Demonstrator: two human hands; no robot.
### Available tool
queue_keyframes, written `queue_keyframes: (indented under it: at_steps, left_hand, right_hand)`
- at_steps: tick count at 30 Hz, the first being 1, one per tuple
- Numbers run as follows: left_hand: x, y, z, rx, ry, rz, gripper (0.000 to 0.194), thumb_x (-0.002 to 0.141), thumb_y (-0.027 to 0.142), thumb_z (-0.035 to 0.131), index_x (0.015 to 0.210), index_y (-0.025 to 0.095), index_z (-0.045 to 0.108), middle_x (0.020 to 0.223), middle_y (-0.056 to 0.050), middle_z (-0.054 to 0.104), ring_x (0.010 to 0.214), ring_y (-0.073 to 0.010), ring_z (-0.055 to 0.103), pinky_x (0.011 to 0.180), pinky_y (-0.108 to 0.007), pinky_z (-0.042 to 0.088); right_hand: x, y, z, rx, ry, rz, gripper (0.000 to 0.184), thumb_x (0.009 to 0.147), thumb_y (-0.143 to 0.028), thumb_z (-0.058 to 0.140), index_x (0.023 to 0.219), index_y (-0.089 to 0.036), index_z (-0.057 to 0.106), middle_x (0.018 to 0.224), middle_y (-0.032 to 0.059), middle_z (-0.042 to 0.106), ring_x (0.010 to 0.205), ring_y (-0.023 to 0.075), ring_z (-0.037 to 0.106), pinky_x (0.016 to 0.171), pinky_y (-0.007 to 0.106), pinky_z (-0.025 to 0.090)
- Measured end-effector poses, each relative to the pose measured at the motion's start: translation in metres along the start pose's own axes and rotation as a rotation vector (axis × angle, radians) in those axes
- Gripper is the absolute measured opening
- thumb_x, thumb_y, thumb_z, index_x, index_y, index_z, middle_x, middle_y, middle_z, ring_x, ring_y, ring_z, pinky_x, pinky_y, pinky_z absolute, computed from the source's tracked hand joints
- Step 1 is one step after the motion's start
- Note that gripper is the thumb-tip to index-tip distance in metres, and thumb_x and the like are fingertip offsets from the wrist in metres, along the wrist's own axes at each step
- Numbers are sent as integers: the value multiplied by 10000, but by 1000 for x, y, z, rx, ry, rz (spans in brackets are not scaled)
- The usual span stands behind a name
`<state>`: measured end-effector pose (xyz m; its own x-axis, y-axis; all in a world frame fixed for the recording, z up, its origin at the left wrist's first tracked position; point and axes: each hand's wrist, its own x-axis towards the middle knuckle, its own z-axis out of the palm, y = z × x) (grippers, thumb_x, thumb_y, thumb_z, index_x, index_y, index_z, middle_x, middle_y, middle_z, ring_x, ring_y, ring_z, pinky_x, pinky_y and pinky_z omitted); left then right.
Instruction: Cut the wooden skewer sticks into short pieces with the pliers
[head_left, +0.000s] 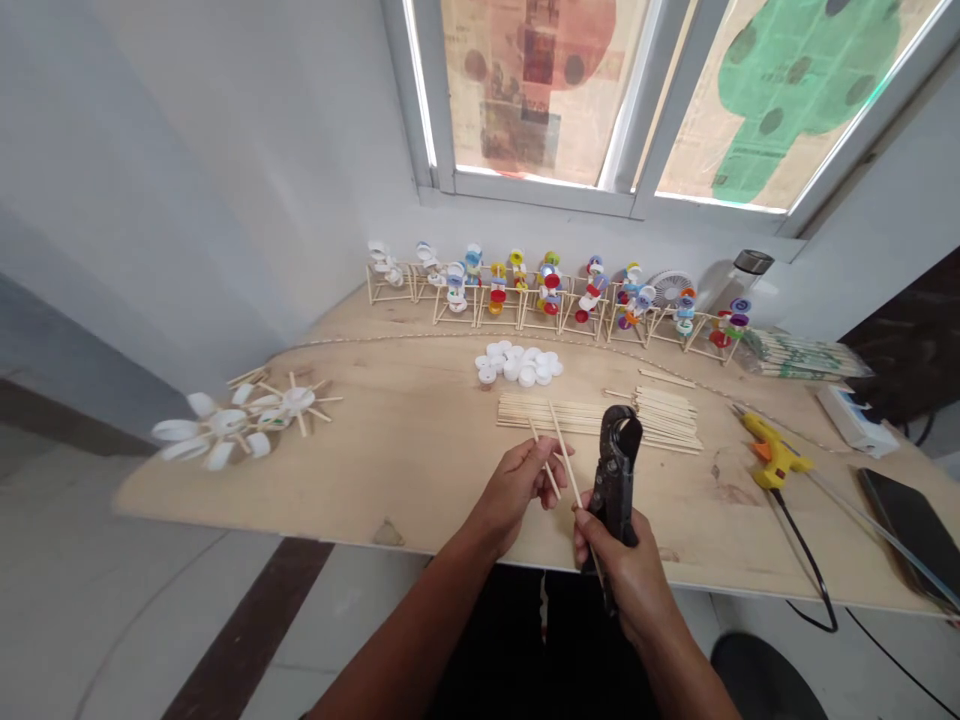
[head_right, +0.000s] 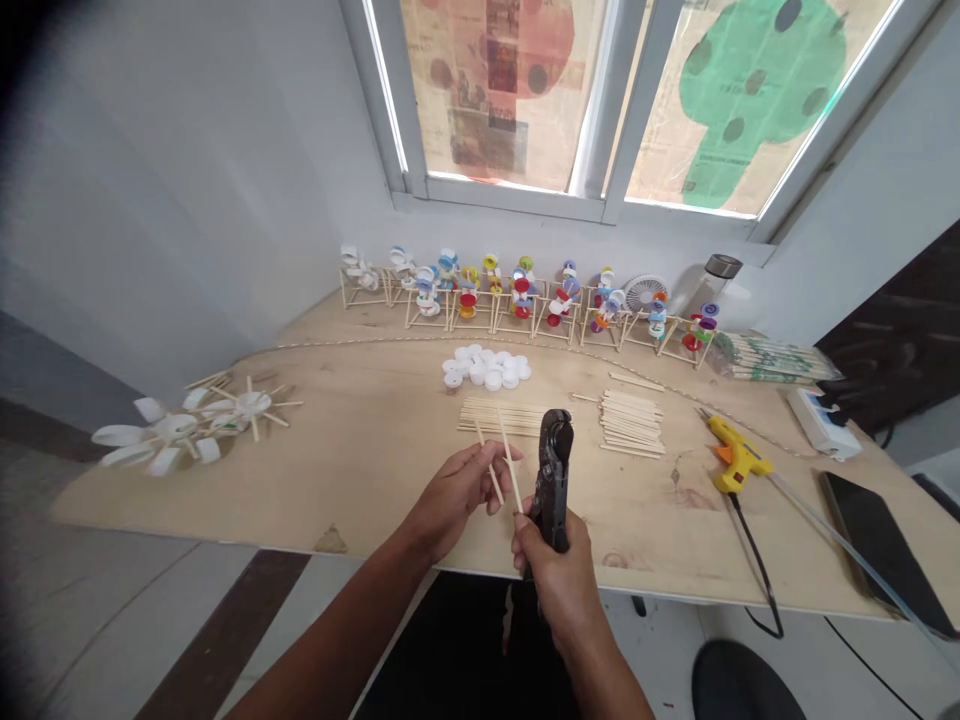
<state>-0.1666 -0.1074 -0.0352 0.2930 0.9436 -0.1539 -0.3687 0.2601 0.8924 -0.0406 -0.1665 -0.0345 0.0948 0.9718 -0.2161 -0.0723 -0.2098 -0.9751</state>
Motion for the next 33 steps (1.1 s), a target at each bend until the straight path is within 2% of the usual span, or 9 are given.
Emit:
queue_keyframes:
  at_steps: [10, 24, 33]
  left_hand:
    - [-2, 8, -11, 26, -136, -53, 418, 782, 486, 492, 914, 106, 608, 646, -4, 502, 505, -75, 462, 484, -223, 362]
    - [-8, 12, -10, -33, -157, -77, 382, 776, 468, 503, 801, 101, 605, 629, -17, 535, 489, -80, 484, 499, -234, 386]
    - [-9, 10, -11, 3, -147, -82, 340, 770, 428, 520, 747, 102, 613, 617, -21, 552, 482, -77, 485, 508, -229, 383]
  right_hand:
    - [-8, -4, -3, -109, -102, 21, 270, 686, -396, 644, 782, -154, 568, 518, -30, 540, 454, 113, 478, 476, 230, 386]
    - [-12, -2, -5, -168, -127, 20, 283, 694, -406, 639, 799, -155, 562, 518, -31, 536, 454, 118, 482, 478, 235, 388]
    - [-13, -4, -9, -187, -144, 34, 281, 687, -410, 641, 781, -158, 560, 515, -29, 532, 447, 116, 473, 458, 236, 382]
